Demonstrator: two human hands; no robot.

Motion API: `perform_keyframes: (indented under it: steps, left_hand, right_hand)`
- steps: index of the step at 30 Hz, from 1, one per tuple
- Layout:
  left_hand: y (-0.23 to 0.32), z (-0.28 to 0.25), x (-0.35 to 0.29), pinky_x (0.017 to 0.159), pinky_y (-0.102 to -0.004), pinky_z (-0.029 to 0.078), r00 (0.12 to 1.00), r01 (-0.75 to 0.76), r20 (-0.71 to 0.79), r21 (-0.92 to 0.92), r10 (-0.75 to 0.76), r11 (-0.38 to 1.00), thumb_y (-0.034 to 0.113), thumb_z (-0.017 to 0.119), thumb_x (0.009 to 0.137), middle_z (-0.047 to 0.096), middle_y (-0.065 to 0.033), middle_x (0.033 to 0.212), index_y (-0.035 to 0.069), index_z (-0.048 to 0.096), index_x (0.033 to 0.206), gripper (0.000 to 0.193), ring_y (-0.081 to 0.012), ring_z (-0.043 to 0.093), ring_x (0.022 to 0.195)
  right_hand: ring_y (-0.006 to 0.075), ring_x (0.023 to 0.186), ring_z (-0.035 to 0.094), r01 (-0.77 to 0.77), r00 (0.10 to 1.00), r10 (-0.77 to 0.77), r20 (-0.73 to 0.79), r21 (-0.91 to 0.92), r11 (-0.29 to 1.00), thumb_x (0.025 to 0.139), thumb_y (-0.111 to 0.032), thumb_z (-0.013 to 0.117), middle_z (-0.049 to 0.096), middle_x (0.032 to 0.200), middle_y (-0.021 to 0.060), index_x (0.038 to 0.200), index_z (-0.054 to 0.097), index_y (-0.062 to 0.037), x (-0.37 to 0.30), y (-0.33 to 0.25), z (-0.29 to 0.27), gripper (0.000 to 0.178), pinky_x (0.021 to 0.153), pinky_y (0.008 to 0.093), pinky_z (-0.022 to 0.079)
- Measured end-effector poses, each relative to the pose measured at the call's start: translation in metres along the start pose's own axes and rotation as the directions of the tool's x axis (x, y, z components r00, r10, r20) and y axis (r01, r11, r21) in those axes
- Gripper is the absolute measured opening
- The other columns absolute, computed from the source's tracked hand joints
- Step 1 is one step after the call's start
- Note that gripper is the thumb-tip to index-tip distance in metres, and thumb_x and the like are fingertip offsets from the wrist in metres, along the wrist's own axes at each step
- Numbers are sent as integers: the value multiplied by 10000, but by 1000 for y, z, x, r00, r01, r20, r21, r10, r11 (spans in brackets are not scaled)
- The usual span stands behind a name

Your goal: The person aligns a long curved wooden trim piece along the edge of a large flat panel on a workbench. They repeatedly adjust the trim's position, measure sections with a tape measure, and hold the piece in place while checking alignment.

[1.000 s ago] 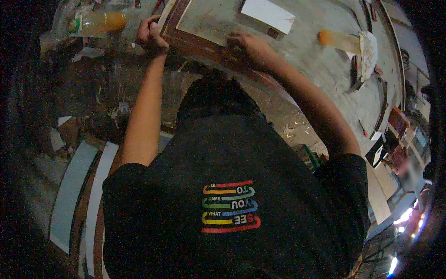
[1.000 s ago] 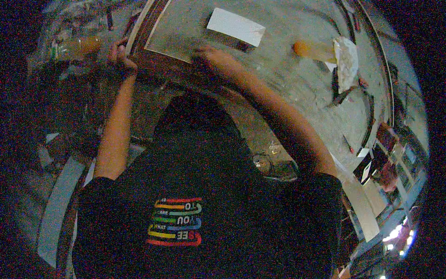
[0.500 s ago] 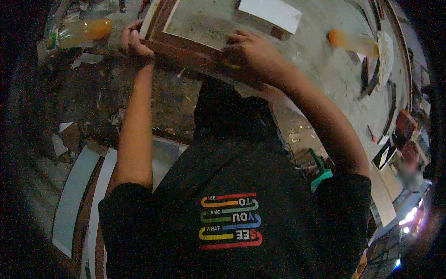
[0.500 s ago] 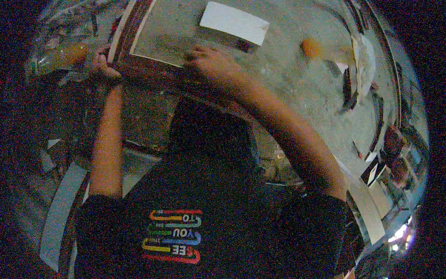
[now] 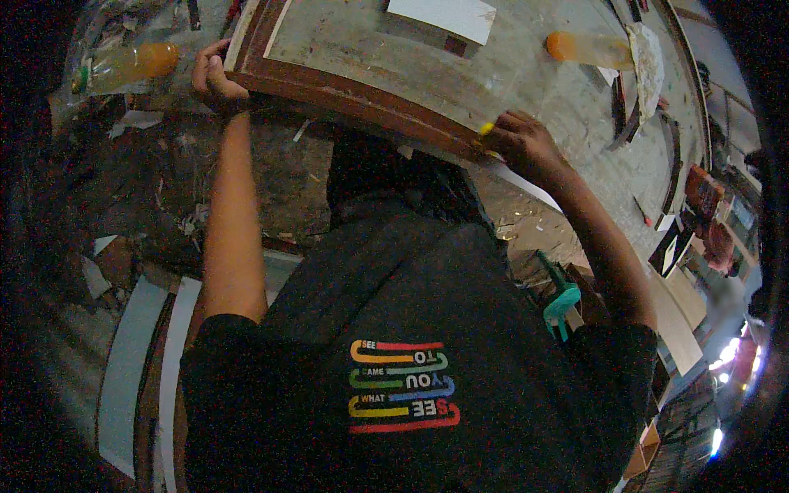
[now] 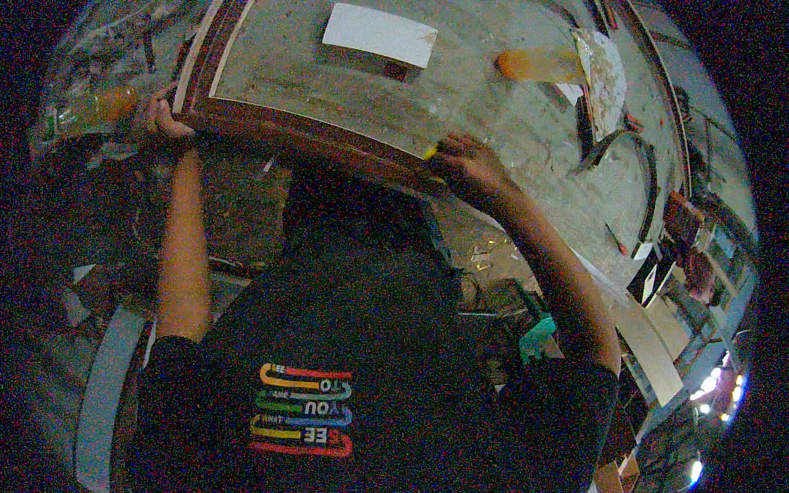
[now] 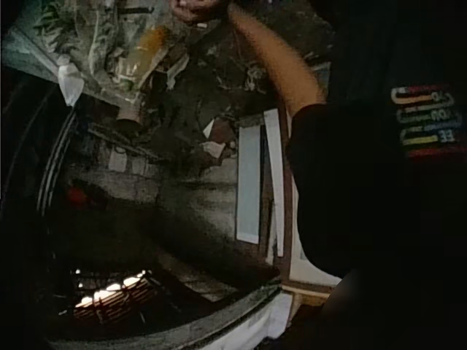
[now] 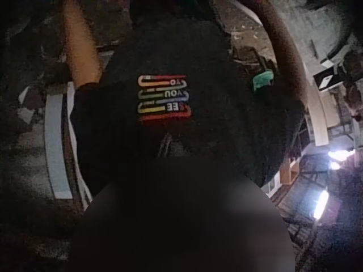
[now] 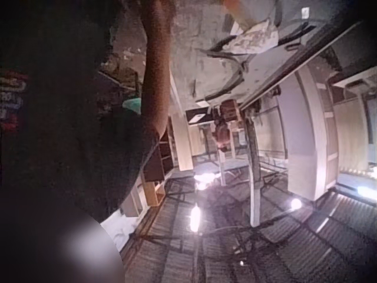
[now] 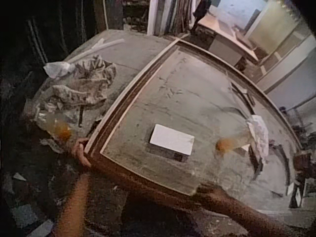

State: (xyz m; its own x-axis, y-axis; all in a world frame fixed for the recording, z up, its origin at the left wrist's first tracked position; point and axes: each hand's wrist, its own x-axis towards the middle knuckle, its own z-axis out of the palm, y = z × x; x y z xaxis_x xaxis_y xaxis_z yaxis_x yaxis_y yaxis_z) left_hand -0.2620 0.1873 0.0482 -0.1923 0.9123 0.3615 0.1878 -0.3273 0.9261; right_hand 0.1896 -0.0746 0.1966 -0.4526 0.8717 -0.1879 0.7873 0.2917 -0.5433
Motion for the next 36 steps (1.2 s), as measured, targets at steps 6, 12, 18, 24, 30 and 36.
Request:
perform_keyframes:
  steps: [6, 12, 18, 24, 30, 36]
  left_hand:
    - [22, 13, -4, 821, -359, 543, 996, -84, -26, 17, 85, 996, 302, 493, 899, 742, -136, 915, -28, 741, 938, 415, -254, 690, 836]
    - [33, 10, -6, 838, -357, 532, 987, -158, 14, 168, 158, 973, 319, 491, 929, 733, -125, 928, -21, 737, 968, 422, -243, 680, 862]
    - [14, 7, -5, 859, -367, 524, 1000, 23, -7, -5, -24, 1000, 318, 490, 926, 728, -132, 961, -27, 734, 980, 425, -239, 669, 883]
    - [6, -2, -5, 877, -368, 517, 1000, -26, 19, 106, 24, 994, 296, 489, 904, 723, -133, 977, -27, 727, 1005, 413, -243, 665, 900]
    - [29, 0, -4, 870, -367, 519, 992, 110, 47, 138, -117, 984, 287, 485, 901, 728, -137, 1011, -17, 723, 1037, 410, -249, 666, 890]
    - [31, -5, 6, 875, -370, 527, 831, -550, 416, 520, 369, 654, 303, 487, 921, 724, -119, 959, -19, 722, 1016, 409, -233, 666, 906]
  right_hand:
    - [408, 935, 696, 54, 996, -54, 64, 9, 999, 898, -248, 709, 707, 1060, 147, 986, 710, -48, 147, -29, 28, 219, 794, 484, 575]
    - [444, 912, 692, 213, 969, -211, -126, 0, 977, 893, -247, 703, 716, 990, 193, 1002, 693, -28, 283, -69, 54, 245, 803, 507, 569]
    - [449, 946, 680, 64, 993, -70, 91, 63, 996, 878, -170, 692, 711, 971, 201, 996, 686, -29, 225, -45, 33, 185, 809, 506, 556]
    - [390, 974, 652, -309, 929, 253, 270, 190, 932, 797, 0, 730, 666, 988, 164, 991, 715, -51, 49, -1, -5, 201, 848, 441, 545]
    - [389, 990, 661, -282, 956, 293, 25, 365, 888, 783, -10, 784, 683, 1025, 158, 981, 734, -42, 55, 2, 23, 207, 822, 445, 541]
    - [431, 1017, 645, 113, 993, -114, 0, 136, 984, 884, -279, 737, 682, 1059, 193, 1028, 699, -54, 228, -29, 53, 270, 899, 489, 541]
